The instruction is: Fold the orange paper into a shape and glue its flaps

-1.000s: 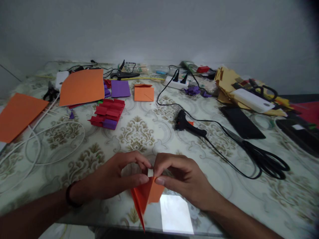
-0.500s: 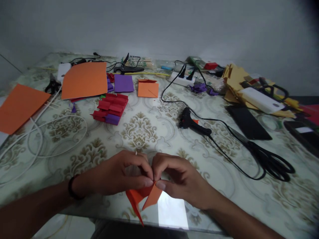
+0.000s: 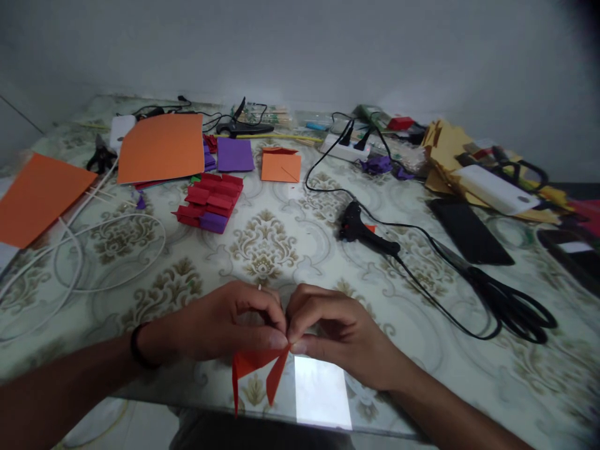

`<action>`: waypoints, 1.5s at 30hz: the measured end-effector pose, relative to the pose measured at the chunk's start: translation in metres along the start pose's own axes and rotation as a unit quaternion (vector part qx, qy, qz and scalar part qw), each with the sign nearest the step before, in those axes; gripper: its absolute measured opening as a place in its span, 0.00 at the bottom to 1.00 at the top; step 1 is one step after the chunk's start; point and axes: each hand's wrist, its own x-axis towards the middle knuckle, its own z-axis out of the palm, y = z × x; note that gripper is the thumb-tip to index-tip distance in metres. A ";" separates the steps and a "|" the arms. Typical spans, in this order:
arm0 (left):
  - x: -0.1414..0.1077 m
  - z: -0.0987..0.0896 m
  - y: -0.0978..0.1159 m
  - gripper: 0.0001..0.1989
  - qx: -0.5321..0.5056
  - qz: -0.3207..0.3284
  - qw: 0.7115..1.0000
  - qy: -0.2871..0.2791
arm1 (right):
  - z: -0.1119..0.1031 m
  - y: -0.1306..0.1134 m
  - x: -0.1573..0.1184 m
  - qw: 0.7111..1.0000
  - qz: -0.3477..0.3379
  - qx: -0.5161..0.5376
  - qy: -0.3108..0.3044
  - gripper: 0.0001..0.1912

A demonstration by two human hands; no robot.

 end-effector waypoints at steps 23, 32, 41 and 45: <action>0.003 0.003 -0.003 0.06 0.248 0.069 0.960 0.114 | 0.003 0.004 -0.003 0.978 0.184 0.032 0.091 0.02; 0.001 0.002 -0.008 0.03 0.305 0.083 0.936 0.155 | 0.003 0.008 -0.002 0.973 0.194 -0.023 0.122 0.03; 0.002 -0.018 0.006 0.19 0.073 -0.058 0.974 0.206 | -0.013 0.001 0.002 0.958 0.140 -0.047 0.247 0.07; 0.001 -0.019 0.002 0.25 -0.025 -0.101 0.986 0.128 | -0.013 0.001 0.002 0.956 0.125 -0.020 0.264 0.09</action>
